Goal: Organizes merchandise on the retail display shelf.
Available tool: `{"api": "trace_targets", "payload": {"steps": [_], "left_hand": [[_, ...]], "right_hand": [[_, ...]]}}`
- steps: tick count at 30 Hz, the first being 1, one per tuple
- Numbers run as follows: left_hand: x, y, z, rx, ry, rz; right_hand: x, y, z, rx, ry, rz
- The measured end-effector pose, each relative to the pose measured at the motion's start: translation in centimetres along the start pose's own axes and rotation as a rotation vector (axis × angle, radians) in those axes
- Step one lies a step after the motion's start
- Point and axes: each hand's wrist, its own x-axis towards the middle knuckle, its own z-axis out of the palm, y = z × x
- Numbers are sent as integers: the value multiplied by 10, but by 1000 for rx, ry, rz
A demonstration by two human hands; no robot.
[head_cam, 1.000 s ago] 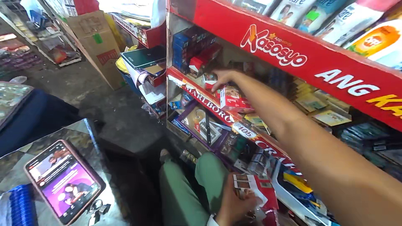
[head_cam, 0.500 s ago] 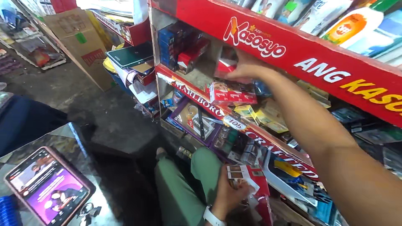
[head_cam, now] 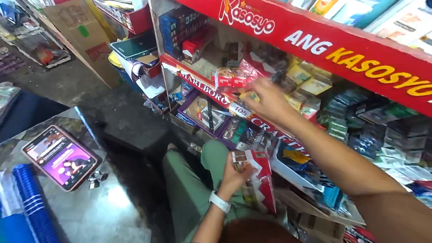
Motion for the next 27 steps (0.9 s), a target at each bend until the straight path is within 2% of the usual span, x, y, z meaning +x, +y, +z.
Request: {"api": "trace_targets", "payload": {"steps": [2, 3, 4, 9, 11, 13, 15, 19, 21, 22, 24, 27], "left_hand": [[1, -1, 1, -1, 0, 10], [1, -1, 1, 1, -10, 14], [2, -2, 1, 2, -19, 9], [0, 2, 7, 124, -65, -66], [-1, -3, 10, 158, -77, -60], [1, -11, 9, 159, -93, -2], [3, -16, 7, 161, -95, 15], [4, -23, 4, 181, -121, 22], [4, -24, 4, 193, -136, 18], [4, -25, 4, 180, -151, 11], [4, -27, 4, 125, -192, -29], [6, -28, 2, 54, -218, -42]], "right_hand": [[-49, -14, 13, 221, -514, 4], [-67, -17, 20, 222, -710, -9], [-81, -22, 22, 172, -817, 14], [-114, -12, 19, 291, -669, 232], [-121, -9, 18, 321, -668, 242], [-126, 0, 21, 444, -582, 233], [-127, 7, 22, 684, -462, 292], [-111, 4, 30, 1386, -101, 521], [-91, -6, 34, 1501, -109, 527], [-80, -11, 36, 1442, -179, 509], [-48, -27, 27, 1119, -313, 407], [25, -43, 5, 626, -266, 179]]}}
